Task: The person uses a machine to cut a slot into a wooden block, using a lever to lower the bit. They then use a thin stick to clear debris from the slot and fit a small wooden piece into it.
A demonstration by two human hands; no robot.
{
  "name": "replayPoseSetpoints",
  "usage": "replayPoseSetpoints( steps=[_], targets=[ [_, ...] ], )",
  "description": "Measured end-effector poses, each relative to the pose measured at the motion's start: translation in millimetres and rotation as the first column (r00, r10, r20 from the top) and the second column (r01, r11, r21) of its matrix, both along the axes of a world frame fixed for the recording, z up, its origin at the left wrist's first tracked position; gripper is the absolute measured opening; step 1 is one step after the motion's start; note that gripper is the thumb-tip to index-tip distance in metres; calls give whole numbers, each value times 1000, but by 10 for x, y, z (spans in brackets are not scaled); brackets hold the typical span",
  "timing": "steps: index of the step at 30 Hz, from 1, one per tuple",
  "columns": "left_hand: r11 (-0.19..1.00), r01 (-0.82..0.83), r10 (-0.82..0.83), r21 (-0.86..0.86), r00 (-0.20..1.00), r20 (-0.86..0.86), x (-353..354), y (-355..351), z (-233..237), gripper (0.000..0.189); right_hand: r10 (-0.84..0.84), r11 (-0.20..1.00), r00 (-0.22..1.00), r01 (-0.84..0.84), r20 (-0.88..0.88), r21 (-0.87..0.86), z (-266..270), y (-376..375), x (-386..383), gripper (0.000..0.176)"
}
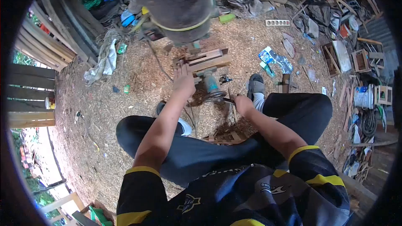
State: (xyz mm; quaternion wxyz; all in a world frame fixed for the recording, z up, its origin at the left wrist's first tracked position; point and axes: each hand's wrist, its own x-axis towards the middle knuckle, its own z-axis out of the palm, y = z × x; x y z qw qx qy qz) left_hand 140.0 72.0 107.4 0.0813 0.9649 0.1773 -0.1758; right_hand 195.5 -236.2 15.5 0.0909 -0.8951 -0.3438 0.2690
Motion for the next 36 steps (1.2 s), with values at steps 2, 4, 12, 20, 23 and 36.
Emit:
replayPoseSetpoints(
  steps=[2,4,12,20,23,36],
  targets=[
    [998,-11,13,68,1000,-24,-5,-159,97,82,-12,996,998,18,66,-84,-237,-24,50,24],
    [991,-15,29,135,995,-99,21,-214,29,81,-110,989,993,112,33,-96,-518,-21,117,23],
    [983,-8,22,185,997,-75,-90,-346,25,80,-104,991,991,96,-85,-97,-1386,59,201,20],
    [975,-23,28,222,999,-19,-133,-395,-17,88,-99,990,983,82,-154,-114,-1598,-173,696,35],
    [988,3,9,155,997,-82,-82,-453,126,84,-94,992,993,88,-72,-94,-1424,-286,825,38],
    [989,137,-139,58,990,26,-533,-615,223,75,-524,838,840,478,-142,-264,-1631,-349,-296,42]
  ],
)
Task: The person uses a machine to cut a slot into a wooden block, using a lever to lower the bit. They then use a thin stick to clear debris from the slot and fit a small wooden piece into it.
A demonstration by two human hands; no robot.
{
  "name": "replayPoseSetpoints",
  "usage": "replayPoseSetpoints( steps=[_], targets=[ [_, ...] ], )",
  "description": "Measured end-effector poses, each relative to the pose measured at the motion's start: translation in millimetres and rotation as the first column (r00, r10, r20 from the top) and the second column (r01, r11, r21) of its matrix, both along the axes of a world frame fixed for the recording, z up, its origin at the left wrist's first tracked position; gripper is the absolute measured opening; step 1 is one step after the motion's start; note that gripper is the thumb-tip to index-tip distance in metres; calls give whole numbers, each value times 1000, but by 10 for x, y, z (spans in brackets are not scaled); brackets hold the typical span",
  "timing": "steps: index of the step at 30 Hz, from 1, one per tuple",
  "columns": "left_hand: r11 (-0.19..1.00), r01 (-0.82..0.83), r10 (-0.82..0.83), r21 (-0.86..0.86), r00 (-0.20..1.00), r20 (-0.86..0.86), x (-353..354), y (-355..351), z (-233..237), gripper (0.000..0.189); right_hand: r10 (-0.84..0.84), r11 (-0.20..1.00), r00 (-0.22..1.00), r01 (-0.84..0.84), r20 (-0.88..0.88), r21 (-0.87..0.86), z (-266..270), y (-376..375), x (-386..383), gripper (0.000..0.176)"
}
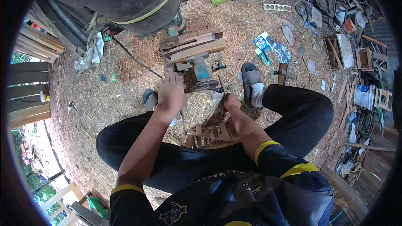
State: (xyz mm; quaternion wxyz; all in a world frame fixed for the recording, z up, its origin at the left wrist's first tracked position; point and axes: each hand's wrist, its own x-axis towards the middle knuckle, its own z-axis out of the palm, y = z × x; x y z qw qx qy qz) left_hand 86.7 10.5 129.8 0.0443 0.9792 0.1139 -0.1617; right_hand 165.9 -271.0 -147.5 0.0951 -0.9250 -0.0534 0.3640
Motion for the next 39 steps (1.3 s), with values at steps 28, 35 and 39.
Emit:
replayPoseSetpoints(
  steps=[28,35,39],
  targets=[
    [973,222,-229,-66,966,-121,392,-136,-168,79,280,647,773,-590,569,484,2744,1194,2178,57],
    [971,68,-51,-230,995,80,437,-72,42,77,332,618,829,-551,450,561,2476,1529,2226,51],
    [982,92,-66,-166,985,157,536,-46,-163,77,330,569,843,-537,425,623,2324,1595,2302,46]
  ],
)
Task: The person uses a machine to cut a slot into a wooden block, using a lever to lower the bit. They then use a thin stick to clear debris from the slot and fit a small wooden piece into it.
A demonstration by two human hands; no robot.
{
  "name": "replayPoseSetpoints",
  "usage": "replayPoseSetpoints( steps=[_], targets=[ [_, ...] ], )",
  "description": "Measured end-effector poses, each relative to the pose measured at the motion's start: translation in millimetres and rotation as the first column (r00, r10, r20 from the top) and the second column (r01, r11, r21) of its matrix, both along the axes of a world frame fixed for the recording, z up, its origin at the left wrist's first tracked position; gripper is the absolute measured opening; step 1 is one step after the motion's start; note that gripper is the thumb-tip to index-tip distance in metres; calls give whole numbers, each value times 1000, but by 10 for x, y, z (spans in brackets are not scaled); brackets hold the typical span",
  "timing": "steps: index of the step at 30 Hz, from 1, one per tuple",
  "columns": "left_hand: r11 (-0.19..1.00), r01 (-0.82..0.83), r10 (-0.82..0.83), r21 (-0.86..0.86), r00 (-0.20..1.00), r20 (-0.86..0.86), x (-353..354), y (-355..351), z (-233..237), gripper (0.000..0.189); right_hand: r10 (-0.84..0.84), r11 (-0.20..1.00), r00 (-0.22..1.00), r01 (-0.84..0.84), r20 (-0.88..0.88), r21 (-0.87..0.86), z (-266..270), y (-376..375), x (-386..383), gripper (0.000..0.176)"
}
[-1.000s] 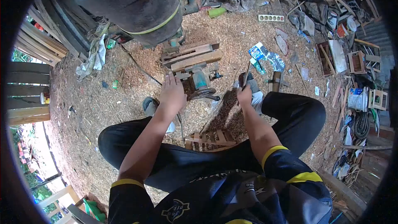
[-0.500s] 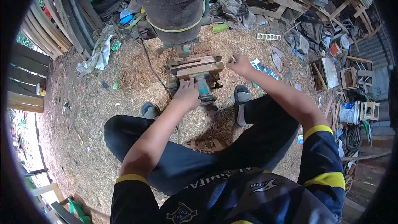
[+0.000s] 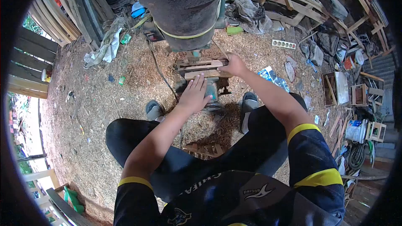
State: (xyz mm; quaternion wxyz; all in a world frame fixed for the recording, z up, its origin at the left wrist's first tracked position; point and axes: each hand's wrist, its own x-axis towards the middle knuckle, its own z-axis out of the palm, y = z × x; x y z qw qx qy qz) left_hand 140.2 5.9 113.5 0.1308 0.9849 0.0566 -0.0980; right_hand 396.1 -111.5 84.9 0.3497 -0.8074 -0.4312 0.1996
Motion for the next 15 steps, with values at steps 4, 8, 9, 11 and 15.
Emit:
replayPoseSetpoints(
  steps=[4,8,9,11,15],
  targets=[
    [1000,-6,7,23,999,-37,38,35,-131,79,6,999,1000,-6,-4,-37,19,-74,121,44],
    [1000,-12,14,29,997,-73,77,23,-165,80,-59,998,998,59,-24,-26,49,-473,345,43],
    [999,-3,6,40,997,-76,79,14,-167,80,-72,997,996,72,-43,-7,51,-612,421,43],
    [998,12,-8,59,997,-77,72,7,-170,81,-91,995,994,93,66,-26,137,-891,530,42],
    [998,29,-27,55,999,-36,36,5,-189,79,-189,982,981,189,32,0,228,-1463,780,40]
  ],
)
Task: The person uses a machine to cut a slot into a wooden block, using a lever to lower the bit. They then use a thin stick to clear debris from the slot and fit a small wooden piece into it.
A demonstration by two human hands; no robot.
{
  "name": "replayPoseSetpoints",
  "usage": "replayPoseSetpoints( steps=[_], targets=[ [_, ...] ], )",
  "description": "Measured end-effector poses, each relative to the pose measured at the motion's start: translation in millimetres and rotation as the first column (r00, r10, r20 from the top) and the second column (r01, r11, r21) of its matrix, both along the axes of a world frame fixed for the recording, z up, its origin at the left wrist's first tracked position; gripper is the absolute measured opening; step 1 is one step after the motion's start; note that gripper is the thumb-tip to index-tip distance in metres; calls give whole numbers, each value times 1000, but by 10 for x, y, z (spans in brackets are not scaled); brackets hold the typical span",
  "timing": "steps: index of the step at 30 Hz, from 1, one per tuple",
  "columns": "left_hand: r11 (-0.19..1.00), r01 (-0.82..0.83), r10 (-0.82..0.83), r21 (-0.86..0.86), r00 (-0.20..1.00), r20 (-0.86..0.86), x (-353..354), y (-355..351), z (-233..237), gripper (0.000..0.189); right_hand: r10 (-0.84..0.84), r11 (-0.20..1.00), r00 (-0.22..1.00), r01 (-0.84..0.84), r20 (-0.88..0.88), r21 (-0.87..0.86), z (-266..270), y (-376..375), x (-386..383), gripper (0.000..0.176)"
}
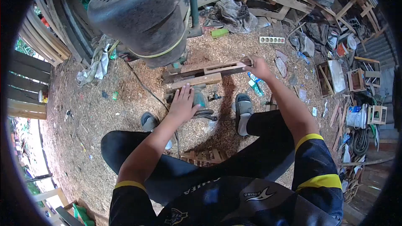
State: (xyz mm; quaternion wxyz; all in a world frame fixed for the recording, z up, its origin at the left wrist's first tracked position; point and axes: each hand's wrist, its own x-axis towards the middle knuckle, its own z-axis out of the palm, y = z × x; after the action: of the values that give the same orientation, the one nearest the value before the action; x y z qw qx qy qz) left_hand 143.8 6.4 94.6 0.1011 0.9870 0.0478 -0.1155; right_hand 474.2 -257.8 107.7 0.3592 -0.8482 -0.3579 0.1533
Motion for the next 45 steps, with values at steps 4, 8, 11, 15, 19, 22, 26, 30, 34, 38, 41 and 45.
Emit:
replayPoseSetpoints(
  steps=[4,8,11,15,19,22,26,30,34,38,41,45],
  targets=[
    [1000,-17,16,21,999,44,-4,-64,64,73,-1,1000,999,2,39,-13,338,-358,37,35],
    [994,-73,84,-79,986,145,48,-163,301,60,40,999,965,-41,260,-3,769,-554,-121,38],
    [977,-62,115,-204,959,257,113,-281,600,56,60,998,941,-48,332,-43,1077,-727,-231,39],
    [962,-10,112,-271,925,362,158,-430,819,61,27,999,957,-17,290,-38,1329,-860,-436,45],
    [946,13,129,-324,903,410,176,-521,1009,82,68,985,961,-108,268,136,1306,-896,-574,49],
    [937,22,145,-350,885,442,151,-551,1222,98,116,975,972,-151,207,165,1350,-807,-794,49],
    [933,64,171,-355,789,590,5,-493,1307,84,219,946,968,-241,121,217,1583,-536,-1151,49],
    [909,-24,270,-416,795,543,-306,-445,1194,50,271,931,949,-301,160,209,1575,-315,-1254,52],
    [936,-100,275,-339,809,520,-663,-434,1057,51,-41,998,955,23,294,66,1754,-277,-1434,54],
    [962,-61,203,-266,810,550,-934,-399,951,54,-109,994,964,105,242,31,1470,-470,-1445,45],
    [983,2,112,-185,790,603,-1005,-453,881,50,-77,997,995,78,-66,13,1431,-537,-1604,50],
    [986,-29,118,-164,817,565,-994,-478,724,39,-93,992,874,124,-477,32,1542,-466,-1875,56]
  ],
)
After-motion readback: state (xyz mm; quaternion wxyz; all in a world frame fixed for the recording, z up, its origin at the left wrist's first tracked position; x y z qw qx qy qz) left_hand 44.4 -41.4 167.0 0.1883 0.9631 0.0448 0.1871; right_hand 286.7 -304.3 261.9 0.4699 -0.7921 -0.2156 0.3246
